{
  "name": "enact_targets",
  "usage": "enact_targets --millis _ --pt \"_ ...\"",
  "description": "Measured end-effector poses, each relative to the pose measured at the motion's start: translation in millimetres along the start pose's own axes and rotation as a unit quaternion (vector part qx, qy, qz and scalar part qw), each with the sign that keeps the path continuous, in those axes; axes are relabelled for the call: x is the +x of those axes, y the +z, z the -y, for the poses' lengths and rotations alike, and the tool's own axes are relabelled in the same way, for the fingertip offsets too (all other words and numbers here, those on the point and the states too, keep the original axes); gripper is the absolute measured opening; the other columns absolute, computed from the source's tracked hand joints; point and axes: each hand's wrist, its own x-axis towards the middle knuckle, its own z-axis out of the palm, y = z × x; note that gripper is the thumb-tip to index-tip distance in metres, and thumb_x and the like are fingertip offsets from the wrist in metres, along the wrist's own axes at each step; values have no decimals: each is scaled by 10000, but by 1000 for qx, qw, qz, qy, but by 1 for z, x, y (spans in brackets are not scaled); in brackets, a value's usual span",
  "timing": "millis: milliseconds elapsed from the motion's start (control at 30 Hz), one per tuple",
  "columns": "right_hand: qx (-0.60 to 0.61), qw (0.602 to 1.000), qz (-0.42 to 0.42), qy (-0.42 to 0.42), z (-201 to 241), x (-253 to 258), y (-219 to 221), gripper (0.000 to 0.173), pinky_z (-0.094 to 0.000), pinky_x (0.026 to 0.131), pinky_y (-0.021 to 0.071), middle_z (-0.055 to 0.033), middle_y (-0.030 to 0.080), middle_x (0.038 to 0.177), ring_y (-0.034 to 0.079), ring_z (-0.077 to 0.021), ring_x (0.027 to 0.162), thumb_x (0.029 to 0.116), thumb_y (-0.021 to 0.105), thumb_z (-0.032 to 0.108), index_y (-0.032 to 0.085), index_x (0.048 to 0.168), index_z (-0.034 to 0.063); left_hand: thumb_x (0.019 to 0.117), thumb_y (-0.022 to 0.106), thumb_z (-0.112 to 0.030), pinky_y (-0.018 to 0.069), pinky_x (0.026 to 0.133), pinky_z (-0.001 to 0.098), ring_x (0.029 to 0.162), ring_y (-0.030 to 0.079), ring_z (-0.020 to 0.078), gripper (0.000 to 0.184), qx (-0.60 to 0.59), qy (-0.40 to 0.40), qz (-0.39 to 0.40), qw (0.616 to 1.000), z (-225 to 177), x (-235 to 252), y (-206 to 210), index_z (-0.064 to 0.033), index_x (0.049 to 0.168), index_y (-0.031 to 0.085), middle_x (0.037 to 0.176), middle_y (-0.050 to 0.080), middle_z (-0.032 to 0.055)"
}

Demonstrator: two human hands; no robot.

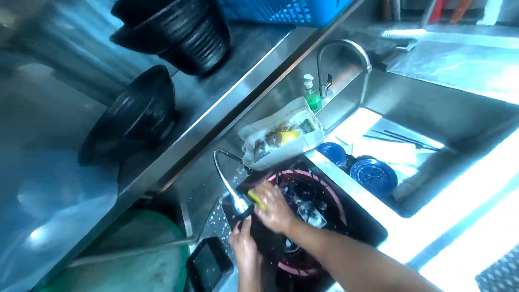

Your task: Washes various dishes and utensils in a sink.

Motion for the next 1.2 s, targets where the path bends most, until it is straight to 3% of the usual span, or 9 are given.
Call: enact_targets --millis 100,200,433,567,733,833,1000,1067,1200 --pt "-6 997 12 72 -32 30 -37 475 -503 1119 452 -40 658 1322 571 -240 1292 981 574 561 691 1297 226 997 620 -96 622 732 329 773 724 155 179 18 22 -18 999 5 9 -13 56 976 711 846 738 123" --pt "127 967 79 207 -51 30 -80 494 -530 975 548 -116 671 1249 661 -264 1123 899 766 308 622 1347 159 1025 590 -156 602 788 340 853 704 153 224 -19 -53 -47 997 35 14 0 47 1059 678 941 722 126" --pt "318 846 58 425 -108 -47 -163 474 -380 721 586 -103 678 1040 670 -190 845 893 697 53 561 1347 68 1006 650 -303 406 1117 482 1314 520 270 465 -19 -234 70 970 97 1 74 49 1306 608 1387 590 194" --pt "313 814 -208 442 -148 -88 -198 293 -405 608 613 -151 715 880 703 -222 706 934 655 40 591 1215 -17 1090 457 -370 512 1015 485 1217 610 275 461 -41 -270 174 946 168 28 106 -5 1324 615 1335 635 157" --pt "310 692 -423 495 -204 -102 -228 213 -293 497 509 -43 620 820 592 -123 614 1060 486 277 581 1105 91 1017 622 -304 472 1059 541 1233 607 364 477 331 -314 159 875 249 34 103 18 1366 577 1305 634 242" --pt "274 655 -438 551 -222 -102 -209 218 -343 584 526 -91 592 909 586 -171 712 1048 508 226 571 1151 44 936 724 -352 498 1017 554 1183 624 368 534 341 -328 158 867 283 26 112 4 1315 602 1257 647 233" --pt "42 745 -158 647 -204 -85 -185 387 -463 934 519 -196 653 1198 628 -254 1060 1077 526 276 607 1275 -47 996 649 -144 506 1021 490 1155 640 322 329 212 -287 150 922 239 40 102 35 1272 646 1237 663 227" --pt "-64 782 -192 589 -194 -75 -183 422 -564 877 538 -228 692 1084 672 -333 974 1022 611 352 667 1186 -33 1026 588 -134 526 1010 464 1136 657 286 365 161 -248 139 945 214 51 79 28 1353 593 1248 666 210" --pt "-49 911 -220 346 -109 -40 -143 394 -480 782 585 -158 689 990 684 -240 851 1049 550 313 606 1288 5 1053 506 -71 584 897 382 1024 671 205 320 -111 -208 52 971 187 53 37 36 1350 558 1180 669 170"
